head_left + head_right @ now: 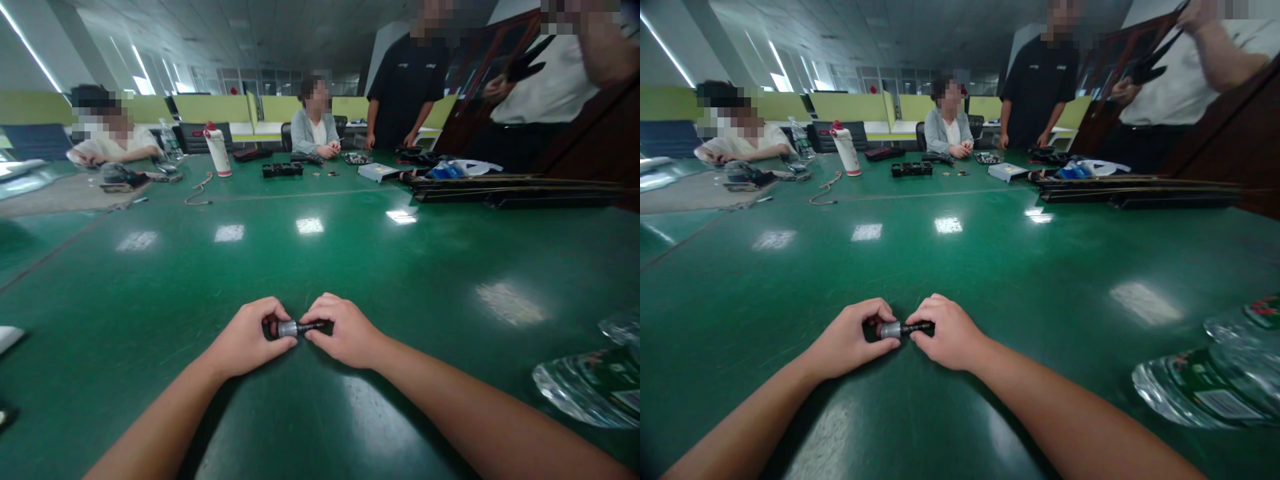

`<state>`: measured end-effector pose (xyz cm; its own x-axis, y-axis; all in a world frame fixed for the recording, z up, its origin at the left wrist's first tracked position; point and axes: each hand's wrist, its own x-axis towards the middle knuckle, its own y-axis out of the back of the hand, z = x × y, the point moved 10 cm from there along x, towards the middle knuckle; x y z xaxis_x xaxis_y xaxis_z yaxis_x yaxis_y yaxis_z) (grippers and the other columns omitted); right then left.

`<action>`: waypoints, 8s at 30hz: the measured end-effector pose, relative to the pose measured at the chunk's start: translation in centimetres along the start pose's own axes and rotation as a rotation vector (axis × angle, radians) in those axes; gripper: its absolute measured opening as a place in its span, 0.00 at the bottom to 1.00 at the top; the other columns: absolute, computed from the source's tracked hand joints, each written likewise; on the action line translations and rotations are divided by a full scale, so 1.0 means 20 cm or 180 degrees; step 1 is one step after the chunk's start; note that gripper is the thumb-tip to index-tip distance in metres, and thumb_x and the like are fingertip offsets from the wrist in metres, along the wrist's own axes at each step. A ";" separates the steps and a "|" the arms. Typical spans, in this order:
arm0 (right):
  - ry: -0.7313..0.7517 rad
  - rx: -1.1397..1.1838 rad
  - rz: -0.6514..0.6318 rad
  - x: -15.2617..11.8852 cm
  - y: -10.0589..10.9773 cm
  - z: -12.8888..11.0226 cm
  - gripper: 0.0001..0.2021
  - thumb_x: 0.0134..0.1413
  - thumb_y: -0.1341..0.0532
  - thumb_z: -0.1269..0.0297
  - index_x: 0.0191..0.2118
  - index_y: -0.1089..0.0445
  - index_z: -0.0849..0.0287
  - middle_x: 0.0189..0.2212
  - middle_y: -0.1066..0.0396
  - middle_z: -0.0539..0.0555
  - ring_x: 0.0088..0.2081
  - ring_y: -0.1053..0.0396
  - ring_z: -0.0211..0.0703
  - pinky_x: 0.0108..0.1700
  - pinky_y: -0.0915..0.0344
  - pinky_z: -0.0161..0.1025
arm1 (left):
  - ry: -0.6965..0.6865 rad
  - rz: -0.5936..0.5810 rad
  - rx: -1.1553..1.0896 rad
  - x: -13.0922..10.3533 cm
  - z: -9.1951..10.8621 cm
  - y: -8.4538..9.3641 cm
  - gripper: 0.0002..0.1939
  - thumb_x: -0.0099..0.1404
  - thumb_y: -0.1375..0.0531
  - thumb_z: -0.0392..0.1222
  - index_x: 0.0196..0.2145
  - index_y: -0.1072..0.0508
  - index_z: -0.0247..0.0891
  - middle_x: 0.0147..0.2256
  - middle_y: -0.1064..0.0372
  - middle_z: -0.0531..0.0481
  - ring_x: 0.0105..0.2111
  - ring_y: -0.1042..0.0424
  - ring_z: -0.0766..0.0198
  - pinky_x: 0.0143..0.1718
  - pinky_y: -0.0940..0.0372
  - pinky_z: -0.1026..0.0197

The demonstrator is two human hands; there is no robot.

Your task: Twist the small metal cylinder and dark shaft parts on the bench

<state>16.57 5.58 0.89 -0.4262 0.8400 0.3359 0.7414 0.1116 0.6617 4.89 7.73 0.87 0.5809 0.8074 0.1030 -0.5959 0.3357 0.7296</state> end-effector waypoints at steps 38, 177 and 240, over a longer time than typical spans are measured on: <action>-0.0400 -0.0346 0.0108 -0.01 0.13 0.14 0.04 0.44 0.35 0.73 0.29 0.25 0.59 0.26 0.30 0.50 0.29 0.34 0.37 0.33 0.39 0.35 | -0.0054 0.0052 0.0109 -0.02 0.00 0.01 0.09 0.56 0.35 0.42 0.31 0.31 0.38 0.28 0.32 0.54 0.27 0.34 0.65 0.30 0.40 0.64; -0.0458 -0.0525 0.0288 0.00 0.12 0.15 0.05 0.47 0.33 0.70 0.33 0.24 0.57 0.30 0.27 0.50 0.34 0.32 0.40 0.38 0.38 0.38 | -0.0012 0.0166 0.0284 -0.02 -0.03 0.06 0.08 0.60 0.39 0.43 0.35 0.31 0.38 0.31 0.31 0.52 0.31 0.33 0.62 0.33 0.39 0.61; 0.0054 -0.0248 -0.0072 0.01 0.02 0.01 0.08 0.50 0.33 0.72 0.39 0.24 0.58 0.36 0.25 0.52 0.40 0.32 0.42 0.45 0.36 0.40 | -0.0126 -0.0018 0.0117 -0.01 -0.03 0.01 0.10 0.61 0.36 0.45 0.37 0.28 0.38 0.34 0.30 0.51 0.33 0.32 0.62 0.36 0.37 0.61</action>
<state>16.93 5.91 0.99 -0.4515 0.8285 0.3312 0.6892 0.0881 0.7192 4.27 7.89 0.66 0.6060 0.7856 0.1249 -0.5722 0.3214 0.7545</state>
